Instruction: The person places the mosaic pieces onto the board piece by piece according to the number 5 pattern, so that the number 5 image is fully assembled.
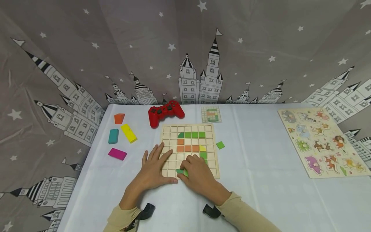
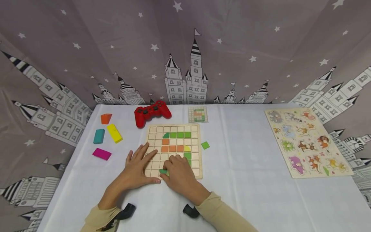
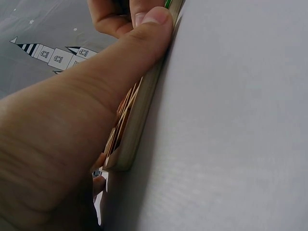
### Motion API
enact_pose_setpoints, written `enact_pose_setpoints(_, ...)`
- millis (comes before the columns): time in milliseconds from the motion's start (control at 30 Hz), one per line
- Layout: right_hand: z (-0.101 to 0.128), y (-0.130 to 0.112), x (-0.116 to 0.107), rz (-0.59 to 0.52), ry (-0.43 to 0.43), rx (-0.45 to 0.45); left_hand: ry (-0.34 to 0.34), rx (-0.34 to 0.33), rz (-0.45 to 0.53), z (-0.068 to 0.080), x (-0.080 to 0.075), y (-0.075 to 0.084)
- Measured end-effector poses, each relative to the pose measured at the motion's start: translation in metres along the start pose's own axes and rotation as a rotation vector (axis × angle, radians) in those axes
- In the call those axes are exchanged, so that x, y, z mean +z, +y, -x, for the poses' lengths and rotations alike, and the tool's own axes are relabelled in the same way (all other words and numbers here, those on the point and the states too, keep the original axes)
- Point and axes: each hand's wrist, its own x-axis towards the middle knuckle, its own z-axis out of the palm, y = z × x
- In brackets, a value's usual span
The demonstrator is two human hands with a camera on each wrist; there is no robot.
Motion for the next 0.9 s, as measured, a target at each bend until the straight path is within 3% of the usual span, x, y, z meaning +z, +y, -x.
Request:
enact_pose_setpoints(333, 0.001, 0.0, 0.001, 0.015, 0.035, 0.035, -0.024, -0.027, 0.001, -0.001, 0.0, 0.001)
enact_pose_setpoints(567, 0.001, 0.008, -0.001, -0.116, 0.016, 0.062, -0.03, -0.035, 0.005, 0.0, -0.001, 0.001)
enact_pose_setpoints(733, -0.001, 0.033, -0.015, -0.223, 0.046, 0.135, -0.031, -0.041, 0.019, 0.0, -0.001, 0.001)
enact_pose_setpoints(900, -0.002, 0.074, -0.031, -0.288, 0.074, 0.245, -0.036, -0.046, 0.026, 0.0, -0.001, 0.002)
